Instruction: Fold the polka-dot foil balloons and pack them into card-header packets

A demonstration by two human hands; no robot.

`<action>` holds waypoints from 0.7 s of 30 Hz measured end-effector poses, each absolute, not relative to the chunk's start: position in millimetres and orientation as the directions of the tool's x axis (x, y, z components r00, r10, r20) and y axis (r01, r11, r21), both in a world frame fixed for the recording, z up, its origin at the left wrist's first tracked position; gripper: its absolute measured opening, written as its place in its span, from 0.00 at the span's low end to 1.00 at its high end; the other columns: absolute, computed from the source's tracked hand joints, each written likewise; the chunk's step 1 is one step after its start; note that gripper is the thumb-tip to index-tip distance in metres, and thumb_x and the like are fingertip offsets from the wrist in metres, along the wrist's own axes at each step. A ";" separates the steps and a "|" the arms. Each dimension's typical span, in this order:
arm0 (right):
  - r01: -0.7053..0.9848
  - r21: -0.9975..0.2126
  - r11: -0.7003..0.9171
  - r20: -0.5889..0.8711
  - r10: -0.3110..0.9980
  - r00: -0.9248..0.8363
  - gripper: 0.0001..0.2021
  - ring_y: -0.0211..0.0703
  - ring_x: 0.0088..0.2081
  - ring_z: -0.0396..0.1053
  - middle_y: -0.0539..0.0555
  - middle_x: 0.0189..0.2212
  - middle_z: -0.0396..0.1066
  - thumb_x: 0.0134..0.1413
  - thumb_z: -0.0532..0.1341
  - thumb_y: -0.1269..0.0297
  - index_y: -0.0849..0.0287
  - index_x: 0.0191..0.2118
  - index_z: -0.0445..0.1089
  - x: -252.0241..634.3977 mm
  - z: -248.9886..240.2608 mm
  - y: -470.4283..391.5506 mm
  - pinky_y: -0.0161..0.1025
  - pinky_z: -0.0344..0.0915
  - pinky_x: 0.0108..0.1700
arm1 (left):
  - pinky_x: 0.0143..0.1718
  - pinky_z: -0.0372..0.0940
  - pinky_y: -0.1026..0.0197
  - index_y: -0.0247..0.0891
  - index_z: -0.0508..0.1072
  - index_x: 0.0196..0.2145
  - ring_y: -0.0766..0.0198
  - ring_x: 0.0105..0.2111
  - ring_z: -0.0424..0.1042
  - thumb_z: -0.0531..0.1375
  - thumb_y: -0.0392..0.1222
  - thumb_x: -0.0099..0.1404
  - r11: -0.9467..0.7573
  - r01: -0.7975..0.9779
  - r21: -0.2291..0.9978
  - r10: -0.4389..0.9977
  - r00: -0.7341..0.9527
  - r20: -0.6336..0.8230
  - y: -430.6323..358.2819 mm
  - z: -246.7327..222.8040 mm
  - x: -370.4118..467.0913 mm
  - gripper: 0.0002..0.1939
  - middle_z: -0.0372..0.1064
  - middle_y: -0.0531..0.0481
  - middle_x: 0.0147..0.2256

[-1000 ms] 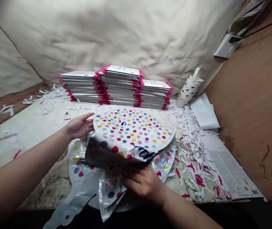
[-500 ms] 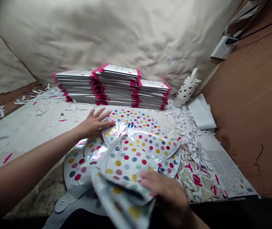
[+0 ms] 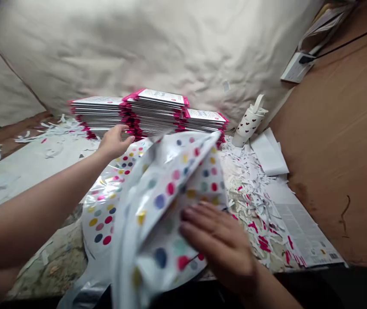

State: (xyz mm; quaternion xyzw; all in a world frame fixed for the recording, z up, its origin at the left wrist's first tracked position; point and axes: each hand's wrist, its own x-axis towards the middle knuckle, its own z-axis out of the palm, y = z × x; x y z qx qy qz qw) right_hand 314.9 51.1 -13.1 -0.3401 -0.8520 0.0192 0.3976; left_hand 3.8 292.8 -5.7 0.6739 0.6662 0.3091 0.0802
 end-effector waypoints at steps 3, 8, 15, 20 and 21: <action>0.437 -0.279 0.855 0.589 0.512 -0.625 0.16 0.42 0.49 0.68 0.53 0.45 0.72 0.57 0.53 0.72 0.57 0.51 0.66 282.7 -45.7 60.5 0.41 0.64 0.53 | 0.41 0.64 0.58 0.35 0.64 0.48 0.59 0.40 0.68 0.51 0.48 0.60 -0.118 0.792 0.599 0.947 -0.093 0.309 275.2 -10.8 -2.1 0.21 0.67 0.44 0.43; 0.348 -0.616 0.706 0.271 0.605 -0.749 0.12 0.39 0.45 0.70 0.53 0.43 0.73 0.56 0.55 0.67 0.56 0.45 0.71 272.3 -80.6 64.7 0.35 0.63 0.53 | 0.37 0.66 0.60 0.35 0.66 0.45 0.61 0.39 0.68 0.54 0.47 0.61 -0.213 0.654 0.726 0.951 -0.033 0.309 220.2 -9.9 -10.3 0.17 0.68 0.45 0.41; 0.061 -0.966 0.253 0.257 0.964 0.069 0.09 0.39 0.38 0.72 0.53 0.36 0.74 0.57 0.55 0.63 0.57 0.40 0.70 275.0 -56.9 93.2 0.37 0.69 0.41 | 0.41 0.65 0.56 0.43 0.65 0.42 0.62 0.39 0.66 0.58 0.33 0.57 -0.725 0.587 0.359 0.563 0.206 0.800 128.2 4.5 42.2 0.14 0.66 0.50 0.39; -0.363 -0.920 0.147 -0.079 0.838 0.539 0.07 0.27 0.19 0.62 0.42 0.20 0.64 0.51 0.59 0.61 0.57 0.30 0.61 287.2 -54.3 143.2 0.24 0.59 0.20 | 0.41 0.64 0.57 0.37 0.69 0.41 0.59 0.40 0.68 0.55 0.39 0.62 -0.829 0.526 0.190 0.559 0.775 0.295 136.3 -40.5 98.3 0.10 0.69 0.44 0.40; -0.382 -0.919 0.095 -0.141 0.826 0.545 0.07 0.26 0.16 0.59 0.40 0.18 0.61 0.52 0.58 0.62 0.57 0.29 0.59 294.3 -56.1 152.6 0.23 0.56 0.18 | 0.46 0.62 0.53 0.36 0.66 0.47 0.53 0.47 0.65 0.58 0.45 0.59 -0.786 0.586 0.197 0.616 0.770 0.169 149.3 -51.9 101.3 0.19 0.65 0.39 0.48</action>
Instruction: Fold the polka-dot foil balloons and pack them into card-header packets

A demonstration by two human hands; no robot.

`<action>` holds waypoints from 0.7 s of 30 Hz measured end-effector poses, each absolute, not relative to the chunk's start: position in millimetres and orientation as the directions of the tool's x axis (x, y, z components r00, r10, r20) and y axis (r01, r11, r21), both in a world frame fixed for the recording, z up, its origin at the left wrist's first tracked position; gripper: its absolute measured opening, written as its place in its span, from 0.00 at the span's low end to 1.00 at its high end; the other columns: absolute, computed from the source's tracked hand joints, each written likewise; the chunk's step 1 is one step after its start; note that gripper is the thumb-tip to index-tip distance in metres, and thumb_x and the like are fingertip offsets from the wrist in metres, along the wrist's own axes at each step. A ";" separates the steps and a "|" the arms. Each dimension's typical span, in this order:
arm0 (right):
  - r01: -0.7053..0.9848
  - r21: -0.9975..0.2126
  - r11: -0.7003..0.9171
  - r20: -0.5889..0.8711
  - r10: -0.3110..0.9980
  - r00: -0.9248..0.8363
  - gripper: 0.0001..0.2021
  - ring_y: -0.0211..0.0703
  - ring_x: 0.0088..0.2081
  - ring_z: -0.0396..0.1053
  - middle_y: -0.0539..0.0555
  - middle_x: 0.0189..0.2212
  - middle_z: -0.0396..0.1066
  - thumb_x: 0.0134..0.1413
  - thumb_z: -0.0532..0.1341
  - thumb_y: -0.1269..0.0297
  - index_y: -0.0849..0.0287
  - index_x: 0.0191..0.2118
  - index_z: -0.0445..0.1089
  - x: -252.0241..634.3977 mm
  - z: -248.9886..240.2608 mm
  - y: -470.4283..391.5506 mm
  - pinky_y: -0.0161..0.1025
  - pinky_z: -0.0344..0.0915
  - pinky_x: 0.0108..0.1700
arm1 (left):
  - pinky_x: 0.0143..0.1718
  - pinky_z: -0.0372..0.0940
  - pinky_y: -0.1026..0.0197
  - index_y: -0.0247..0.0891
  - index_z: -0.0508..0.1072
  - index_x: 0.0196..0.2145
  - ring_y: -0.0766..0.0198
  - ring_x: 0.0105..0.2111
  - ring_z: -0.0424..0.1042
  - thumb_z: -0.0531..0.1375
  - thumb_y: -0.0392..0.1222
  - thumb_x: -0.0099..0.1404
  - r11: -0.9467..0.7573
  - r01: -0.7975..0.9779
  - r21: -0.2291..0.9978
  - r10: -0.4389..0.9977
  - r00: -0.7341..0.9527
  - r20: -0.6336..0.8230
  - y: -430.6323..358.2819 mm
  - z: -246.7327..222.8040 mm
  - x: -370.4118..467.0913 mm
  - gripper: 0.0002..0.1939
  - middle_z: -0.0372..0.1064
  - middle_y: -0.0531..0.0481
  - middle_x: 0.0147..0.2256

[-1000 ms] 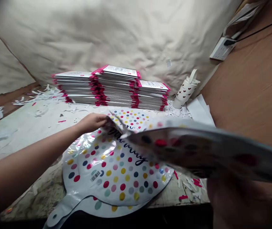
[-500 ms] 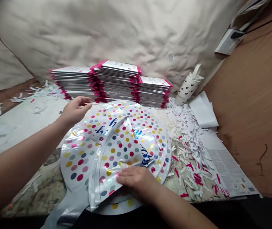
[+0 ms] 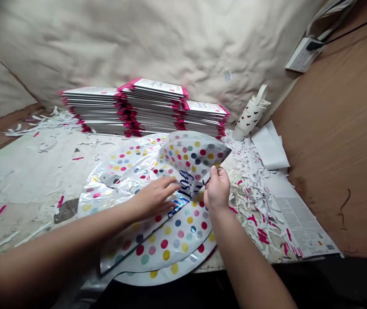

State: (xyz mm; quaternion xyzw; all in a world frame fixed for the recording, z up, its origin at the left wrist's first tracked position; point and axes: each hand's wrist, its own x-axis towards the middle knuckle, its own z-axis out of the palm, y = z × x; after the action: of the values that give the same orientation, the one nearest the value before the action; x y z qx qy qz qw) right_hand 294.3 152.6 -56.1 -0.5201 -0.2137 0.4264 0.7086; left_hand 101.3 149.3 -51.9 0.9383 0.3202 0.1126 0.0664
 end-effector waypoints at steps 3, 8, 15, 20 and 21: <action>-0.397 -0.917 -0.036 -0.259 0.810 0.526 0.08 0.27 0.13 0.57 0.40 0.15 0.59 0.53 0.57 0.68 0.57 0.27 0.55 319.2 -65.3 174.4 0.24 0.57 0.17 | 0.56 0.47 0.42 0.35 0.50 0.61 0.39 0.60 0.42 0.60 0.66 0.46 -0.629 0.744 0.225 0.740 0.662 -0.121 191.6 -74.1 95.2 0.51 0.40 0.32 0.62; -0.406 -0.876 -0.261 -0.436 0.789 0.434 0.10 0.32 0.16 0.66 0.44 0.17 0.65 0.48 0.58 0.78 0.58 0.27 0.56 346.6 -79.6 190.2 0.30 0.66 0.21 | 0.56 0.38 0.35 0.36 0.41 0.63 0.36 0.61 0.30 0.58 0.70 0.44 -0.561 0.802 0.204 0.769 0.597 -0.231 205.4 -63.0 93.2 0.58 0.28 0.33 0.63; -0.353 -0.896 -0.270 -0.407 0.819 0.404 0.06 0.36 0.22 0.71 0.48 0.20 0.70 0.53 0.56 0.75 0.59 0.29 0.61 356.4 -75.4 200.5 0.37 0.71 0.28 | 0.60 0.41 0.50 0.32 0.49 0.61 0.52 0.62 0.41 0.42 0.57 0.65 -0.753 0.592 0.286 0.579 0.803 -0.138 131.5 -64.6 122.3 0.34 0.39 0.40 0.63; -0.203 -0.979 -0.032 -0.108 0.922 0.373 0.05 0.38 0.31 0.73 0.50 0.28 0.74 0.55 0.55 0.64 0.58 0.33 0.66 328.0 -38.1 177.4 0.41 0.71 0.38 | 0.59 0.37 0.41 0.34 0.40 0.63 0.46 0.62 0.38 0.42 0.67 0.60 -0.789 0.556 0.261 0.555 0.828 -0.086 128.1 -86.2 122.8 0.44 0.36 0.41 0.63; -0.159 -0.987 0.031 -0.022 0.946 0.322 0.07 0.40 0.35 0.73 0.51 0.32 0.75 0.54 0.56 0.62 0.58 0.34 0.68 314.5 -32.2 164.5 0.42 0.70 0.42 | 0.58 0.40 0.40 0.34 0.43 0.63 0.45 0.61 0.41 0.42 0.68 0.58 -0.798 0.544 0.258 0.557 0.830 -0.025 130.0 -88.9 124.0 0.44 0.40 0.41 0.63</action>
State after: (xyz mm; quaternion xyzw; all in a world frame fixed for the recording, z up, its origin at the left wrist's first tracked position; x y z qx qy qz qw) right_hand 314.5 164.5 -32.2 -0.5317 -0.3703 0.4492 0.6152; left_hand 124.0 130.0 -88.9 0.9479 0.2905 0.0260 0.1283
